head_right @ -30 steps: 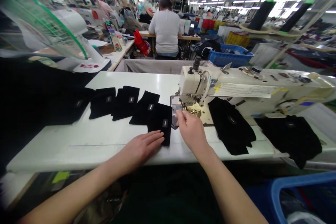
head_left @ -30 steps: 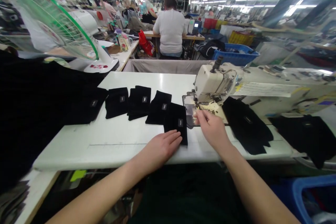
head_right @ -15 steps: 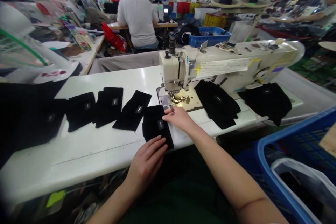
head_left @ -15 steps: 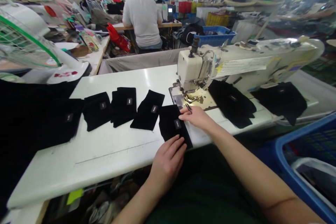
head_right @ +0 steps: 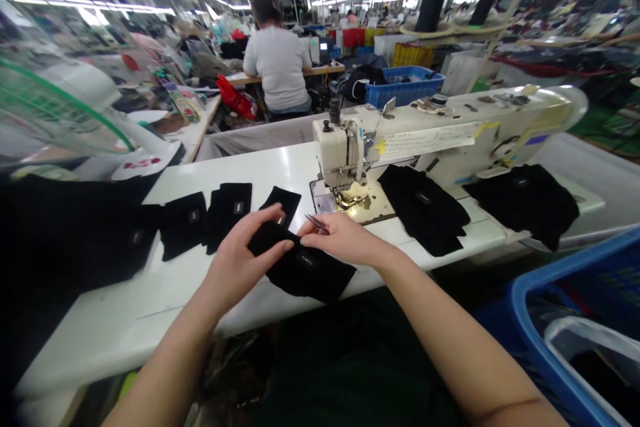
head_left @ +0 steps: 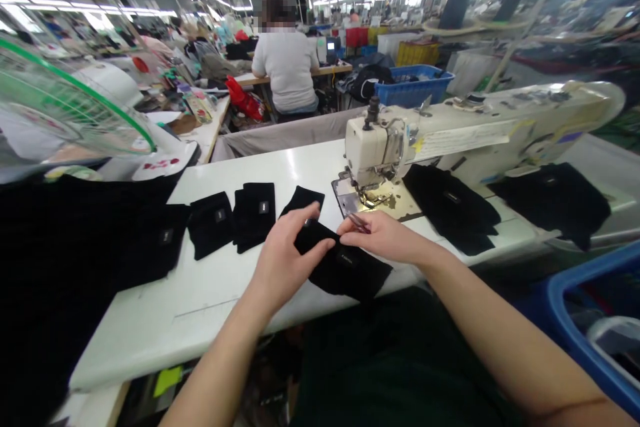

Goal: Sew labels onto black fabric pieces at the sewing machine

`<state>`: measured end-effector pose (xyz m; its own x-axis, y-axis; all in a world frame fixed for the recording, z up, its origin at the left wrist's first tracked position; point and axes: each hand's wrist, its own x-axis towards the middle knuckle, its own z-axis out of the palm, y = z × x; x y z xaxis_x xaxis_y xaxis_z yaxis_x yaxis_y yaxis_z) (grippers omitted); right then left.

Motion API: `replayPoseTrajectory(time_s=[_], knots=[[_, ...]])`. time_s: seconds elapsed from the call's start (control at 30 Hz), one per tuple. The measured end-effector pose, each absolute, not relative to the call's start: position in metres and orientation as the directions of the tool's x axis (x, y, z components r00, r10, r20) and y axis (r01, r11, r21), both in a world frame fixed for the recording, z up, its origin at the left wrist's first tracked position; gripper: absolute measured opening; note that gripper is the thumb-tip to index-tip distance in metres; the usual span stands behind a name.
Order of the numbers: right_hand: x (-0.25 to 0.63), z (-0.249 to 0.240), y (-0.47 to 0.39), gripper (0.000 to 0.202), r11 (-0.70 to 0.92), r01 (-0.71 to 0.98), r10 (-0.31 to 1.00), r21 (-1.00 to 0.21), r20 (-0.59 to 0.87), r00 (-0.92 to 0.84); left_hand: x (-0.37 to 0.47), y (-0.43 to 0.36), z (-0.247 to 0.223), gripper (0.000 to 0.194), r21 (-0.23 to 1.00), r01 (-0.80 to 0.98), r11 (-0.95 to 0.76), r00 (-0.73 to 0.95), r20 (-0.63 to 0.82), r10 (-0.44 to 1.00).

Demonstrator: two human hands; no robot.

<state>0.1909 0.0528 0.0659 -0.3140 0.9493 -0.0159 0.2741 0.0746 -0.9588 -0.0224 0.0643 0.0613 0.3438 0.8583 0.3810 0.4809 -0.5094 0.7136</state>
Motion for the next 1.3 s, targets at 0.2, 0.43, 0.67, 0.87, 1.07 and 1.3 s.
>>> replayPoseTrajectory(time_s=[0.2, 0.43, 0.67, 0.87, 1.07, 1.3], knots=[[0.204, 0.057, 0.056, 0.018, -0.086, 0.282, 0.957, -0.956, -0.158, -0.244, -0.036, 0.093, 0.056, 0.035, 0.996, -0.019, 0.086, 0.07, -0.084, 0.994], [0.215, 0.031, 0.054, 0.024, -0.107, 0.278, 0.983, -0.955, -0.144, -0.114, -0.049, 0.091, 0.038, 0.041, 0.952, -0.196, 0.237, -0.006, -0.243, 0.97], [0.212, 0.023, 0.057, 0.027, -0.108, 0.259, 0.993, -0.96, -0.117, -0.022, -0.056, 0.092, 0.033, 0.035, 0.942, -0.213, 0.258, 0.019, -0.26, 0.965], [0.213, 0.023, 0.057, 0.025, -0.099, 0.238, 0.995, -0.966, -0.101, 0.001, -0.06, 0.089, 0.031, 0.034, 0.945, -0.22, 0.243, 0.019, -0.244, 0.969], [0.213, 0.021, 0.056, 0.024, -0.086, 0.241, 0.996, -0.967, -0.08, 0.032, -0.059, 0.087, 0.035, 0.036, 0.943, -0.22, 0.251, 0.04, -0.249, 0.968], [0.213, 0.016, 0.059, 0.021, -0.096, 0.27, 0.995, -0.958, -0.085, 0.052, -0.057, 0.086, 0.037, 0.038, 0.925, -0.235, 0.297, 0.053, -0.293, 0.955]])
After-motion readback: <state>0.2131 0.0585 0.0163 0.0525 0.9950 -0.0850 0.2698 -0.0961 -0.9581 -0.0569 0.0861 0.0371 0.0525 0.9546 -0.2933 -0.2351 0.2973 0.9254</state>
